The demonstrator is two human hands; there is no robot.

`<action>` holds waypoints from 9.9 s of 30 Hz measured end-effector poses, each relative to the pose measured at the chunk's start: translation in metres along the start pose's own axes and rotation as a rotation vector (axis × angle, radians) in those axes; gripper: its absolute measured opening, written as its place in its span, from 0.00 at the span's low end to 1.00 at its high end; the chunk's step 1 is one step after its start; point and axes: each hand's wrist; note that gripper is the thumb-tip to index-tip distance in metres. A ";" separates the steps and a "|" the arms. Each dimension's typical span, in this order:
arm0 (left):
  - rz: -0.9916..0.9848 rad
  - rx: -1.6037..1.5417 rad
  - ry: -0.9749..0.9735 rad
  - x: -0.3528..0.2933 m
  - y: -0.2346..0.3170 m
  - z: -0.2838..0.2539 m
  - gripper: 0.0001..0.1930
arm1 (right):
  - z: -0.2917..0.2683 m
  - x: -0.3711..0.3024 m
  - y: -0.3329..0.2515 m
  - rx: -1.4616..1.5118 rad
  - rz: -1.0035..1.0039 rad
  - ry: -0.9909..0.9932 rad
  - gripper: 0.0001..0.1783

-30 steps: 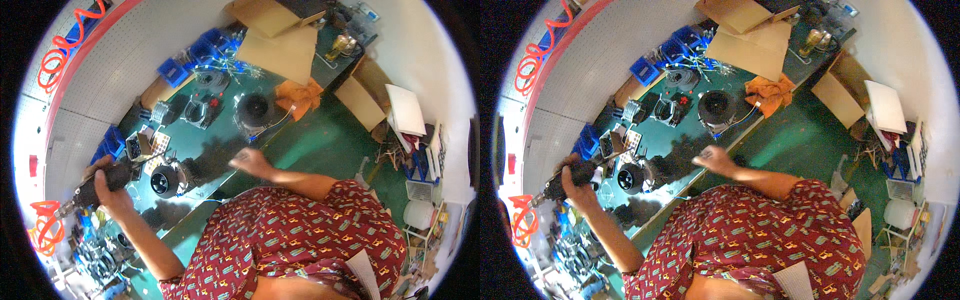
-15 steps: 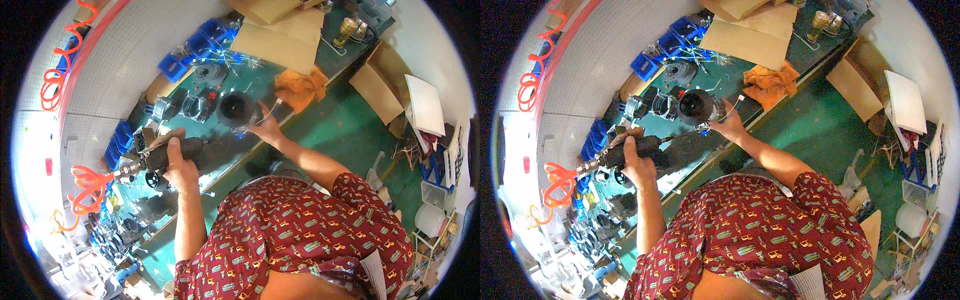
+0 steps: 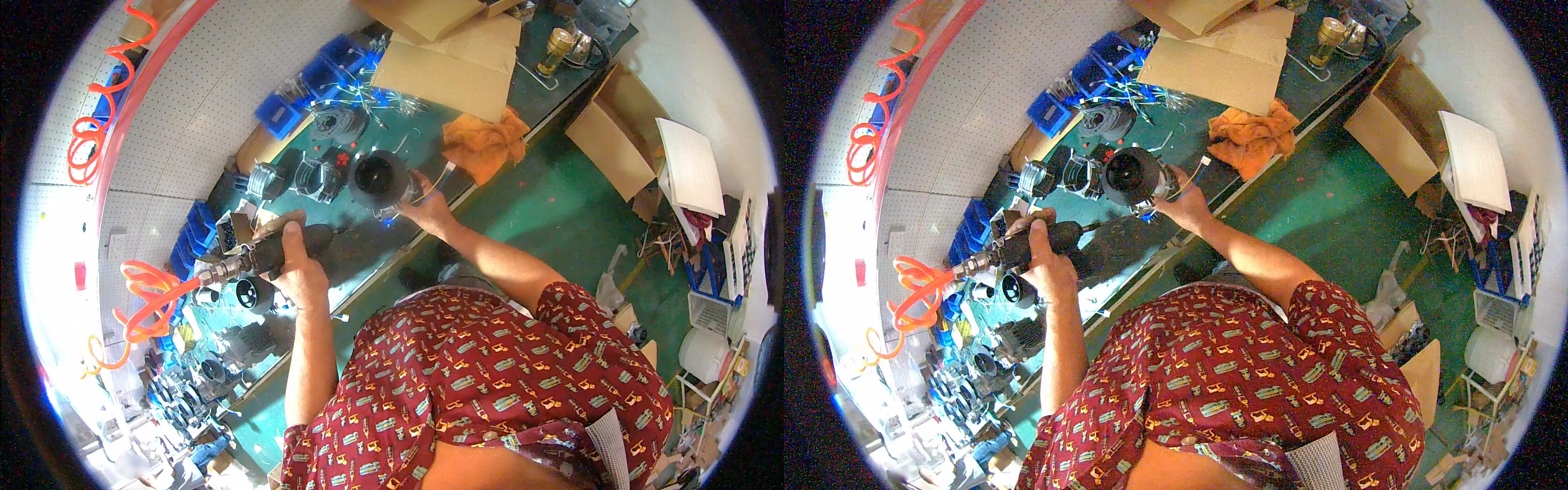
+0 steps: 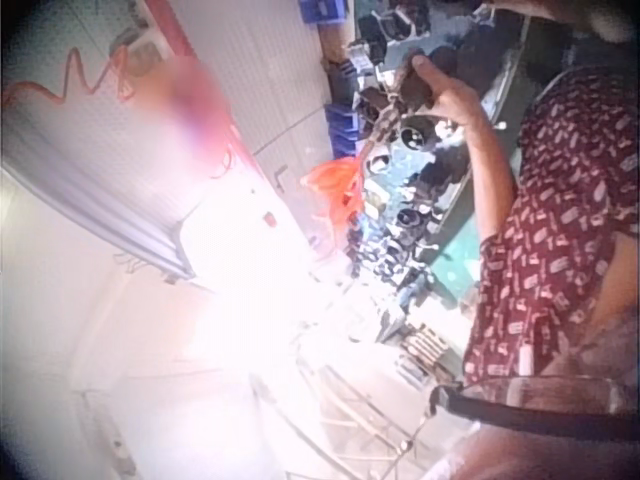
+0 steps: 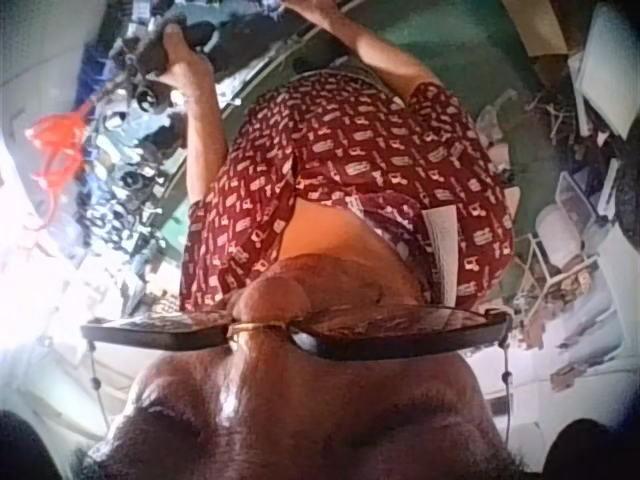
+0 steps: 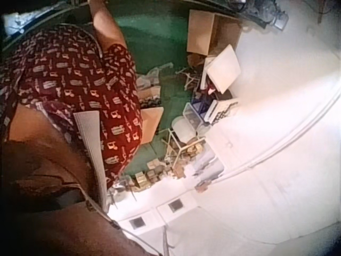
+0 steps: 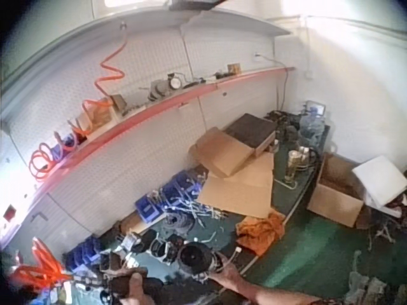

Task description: The person assembles small electronic components on a workbench. They use a power drill to fasten parts onto cylindrical housings and then use a pneumatic air gun to clean the assembled units. The person handles multiple components one at a time, placing them on the table after each step.

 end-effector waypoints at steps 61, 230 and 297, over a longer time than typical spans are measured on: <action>-0.145 -0.221 -0.281 0.085 0.031 0.088 0.13 | 0.002 -0.009 -0.020 0.183 -0.052 0.103 0.45; -0.158 0.156 -0.971 0.009 0.015 0.129 0.10 | 0.008 0.000 0.006 0.181 -0.054 0.021 0.45; -0.102 0.087 -0.708 0.106 -0.020 0.074 0.06 | -0.013 0.011 -0.005 -0.051 0.159 -0.235 0.36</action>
Point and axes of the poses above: each hand's wrist, its own x-axis towards the middle knuckle, its own z-axis out of the palm, y = z × x, and after that the axes turned 7 degrees about y, right-handed
